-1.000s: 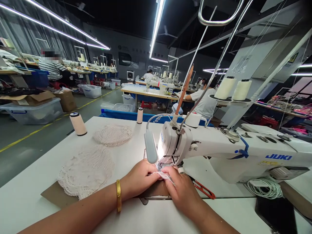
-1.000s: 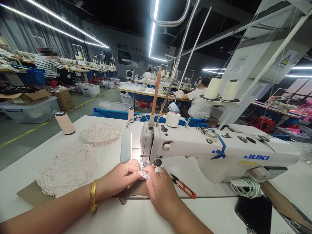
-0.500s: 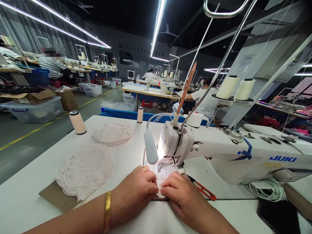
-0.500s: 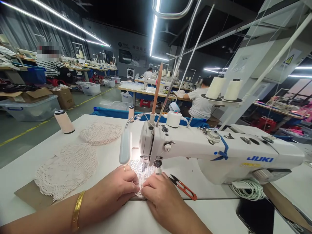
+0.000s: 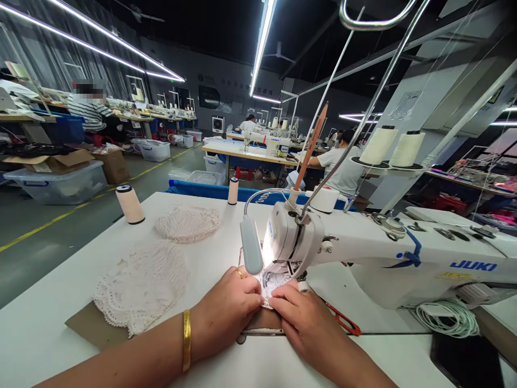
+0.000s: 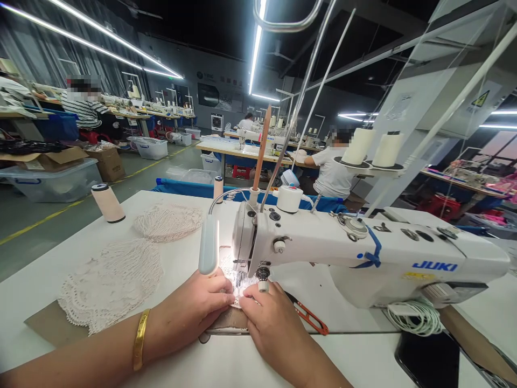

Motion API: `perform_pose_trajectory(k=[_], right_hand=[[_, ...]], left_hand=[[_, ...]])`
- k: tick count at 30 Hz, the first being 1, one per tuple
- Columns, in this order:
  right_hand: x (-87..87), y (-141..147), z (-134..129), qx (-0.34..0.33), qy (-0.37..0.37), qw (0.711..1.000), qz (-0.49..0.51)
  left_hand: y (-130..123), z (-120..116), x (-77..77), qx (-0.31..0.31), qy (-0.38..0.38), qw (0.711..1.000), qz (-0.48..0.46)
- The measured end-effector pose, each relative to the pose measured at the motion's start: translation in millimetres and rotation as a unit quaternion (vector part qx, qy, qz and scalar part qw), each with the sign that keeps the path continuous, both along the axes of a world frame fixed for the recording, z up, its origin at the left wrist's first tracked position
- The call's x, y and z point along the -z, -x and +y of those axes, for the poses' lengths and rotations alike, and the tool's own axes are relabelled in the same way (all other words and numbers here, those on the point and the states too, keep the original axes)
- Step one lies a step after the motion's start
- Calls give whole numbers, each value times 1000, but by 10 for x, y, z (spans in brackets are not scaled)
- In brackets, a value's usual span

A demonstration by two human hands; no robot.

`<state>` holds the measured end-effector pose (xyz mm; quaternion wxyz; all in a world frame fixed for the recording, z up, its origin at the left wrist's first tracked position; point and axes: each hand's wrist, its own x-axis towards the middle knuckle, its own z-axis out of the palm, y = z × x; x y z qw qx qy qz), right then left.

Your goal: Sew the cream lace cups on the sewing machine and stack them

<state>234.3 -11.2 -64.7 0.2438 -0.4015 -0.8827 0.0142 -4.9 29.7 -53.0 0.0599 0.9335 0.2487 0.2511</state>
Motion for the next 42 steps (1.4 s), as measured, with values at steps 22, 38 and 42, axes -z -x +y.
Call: perform_pose_trajectory(k=[22, 38, 42], right_hand=[[15, 19, 58, 37, 15, 999, -32], [82, 3, 98, 70, 20, 997, -27], [67, -5, 95, 49, 2, 999, -11]], left_hand=[[-35, 112, -10, -30, -61, 998, 1], [-27, 143, -29, -88, -2, 995, 50], [5, 132, -157, -154, 24, 984, 91]])
